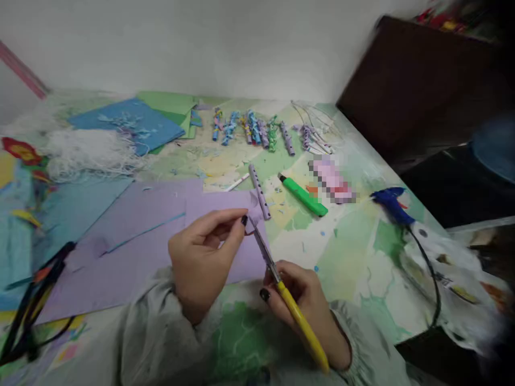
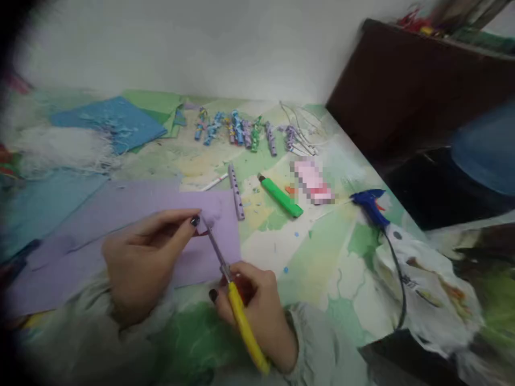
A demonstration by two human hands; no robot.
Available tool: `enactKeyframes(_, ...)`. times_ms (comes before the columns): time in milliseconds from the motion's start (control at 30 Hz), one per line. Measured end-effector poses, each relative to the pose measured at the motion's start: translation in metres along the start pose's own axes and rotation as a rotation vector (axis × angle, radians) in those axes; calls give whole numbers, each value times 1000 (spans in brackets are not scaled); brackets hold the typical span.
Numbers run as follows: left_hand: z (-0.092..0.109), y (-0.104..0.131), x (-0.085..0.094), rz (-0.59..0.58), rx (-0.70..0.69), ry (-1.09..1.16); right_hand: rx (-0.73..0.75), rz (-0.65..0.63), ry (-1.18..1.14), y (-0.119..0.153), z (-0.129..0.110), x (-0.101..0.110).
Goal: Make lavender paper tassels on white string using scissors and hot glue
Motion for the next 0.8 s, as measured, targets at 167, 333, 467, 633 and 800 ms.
enactKeyframes(167,1,2,4,-1,35,26,5,6,-30,2,1,1)
enactKeyframes(333,-5,0,-1,-30,109,167,-12,8,-69,2,2,1)
enactKeyframes(467,-7,-1,-5,-86,128,212,-25,-10,-83,2,3,0)
enactKeyframes(633,-10,-1,-7,-116,167,208,-24,-67,-106,5,5,-3)
enactKeyframes(800,-10,-1,-7,-111,171,197,-24,-96,-117,6,7,-4)
Point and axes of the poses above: each hand's wrist, its own y-axis away from the middle knuckle, its own x-axis out of the back of the hand, z = x × y, the point moved 9 cm from there along -y, towards the middle knuckle, and after that the axes turned 1 degree about -y, right-handed, at the moved point
